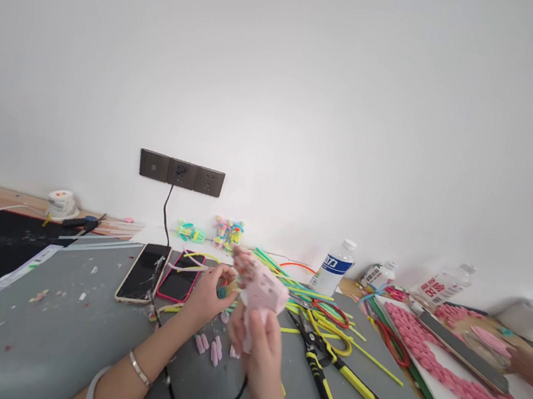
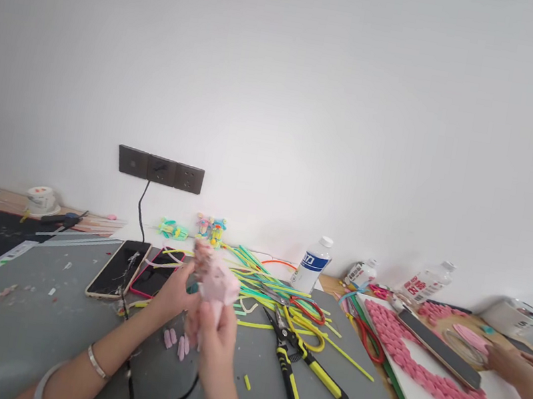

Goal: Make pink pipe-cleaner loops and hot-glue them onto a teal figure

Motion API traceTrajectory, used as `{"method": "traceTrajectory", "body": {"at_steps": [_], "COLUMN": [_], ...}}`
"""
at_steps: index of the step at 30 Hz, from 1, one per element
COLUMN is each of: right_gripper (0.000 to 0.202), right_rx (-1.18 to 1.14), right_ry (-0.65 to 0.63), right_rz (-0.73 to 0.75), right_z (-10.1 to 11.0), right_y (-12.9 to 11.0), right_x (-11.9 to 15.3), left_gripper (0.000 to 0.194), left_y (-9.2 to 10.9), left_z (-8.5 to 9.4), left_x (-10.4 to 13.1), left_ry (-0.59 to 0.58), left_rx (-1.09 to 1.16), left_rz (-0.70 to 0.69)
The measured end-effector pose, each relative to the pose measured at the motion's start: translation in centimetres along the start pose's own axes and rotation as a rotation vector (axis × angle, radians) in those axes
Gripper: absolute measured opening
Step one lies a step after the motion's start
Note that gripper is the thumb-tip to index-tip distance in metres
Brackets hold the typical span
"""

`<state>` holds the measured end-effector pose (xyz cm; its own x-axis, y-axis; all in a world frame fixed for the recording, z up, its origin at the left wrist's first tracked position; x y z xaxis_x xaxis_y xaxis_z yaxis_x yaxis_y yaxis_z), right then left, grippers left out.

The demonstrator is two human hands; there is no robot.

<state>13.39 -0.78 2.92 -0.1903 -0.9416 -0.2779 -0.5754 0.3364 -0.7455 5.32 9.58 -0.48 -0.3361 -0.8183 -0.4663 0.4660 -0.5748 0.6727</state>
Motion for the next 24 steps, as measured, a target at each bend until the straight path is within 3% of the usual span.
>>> {"method": "traceTrajectory", "body": {"at_steps": [4,8,15,24], "right_gripper": [0.04,0.043,0.051,0.05], "right_rx": [0.05,0.091,0.132,0.142], "right_ry": [0.165,0.225,0.21,0.184], "right_rz": [0.062,0.011,-0.163,-0.179], "right_z": [5.3,8.3,9.5,10.0], "right_y": [-2.4,-2.8,-1.0,0.3], "right_x": [1.6,2.8,3.8,3.7], "left_gripper": [0.021,0.018,0.016,0.018], "left_y": [0.8,1.2,1.5,2.0], "left_z": [-0.1,0.0,-0.2,-0.1], "left_x": [-0.1,0.0,0.1,0.2], "left_ry": [-0.045,-0.049,-0.038,-0.018], "left_rx": [-0.058,-0.089,-0.13,-0.171], "left_rz": [-0.062,-0.088,-0.138,-0.18]}}
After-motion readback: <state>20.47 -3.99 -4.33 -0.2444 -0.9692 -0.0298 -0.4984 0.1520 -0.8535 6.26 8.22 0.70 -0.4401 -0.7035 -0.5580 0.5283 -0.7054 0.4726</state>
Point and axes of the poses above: each hand's wrist, its own x-axis away from the middle knuckle, its own z-axis out of the back of the hand, y = z × x, the point moved 6 cm from there along -x, towards the middle knuckle, and after that the axes turned 13 degrees about -x, right-handed, at the moved point
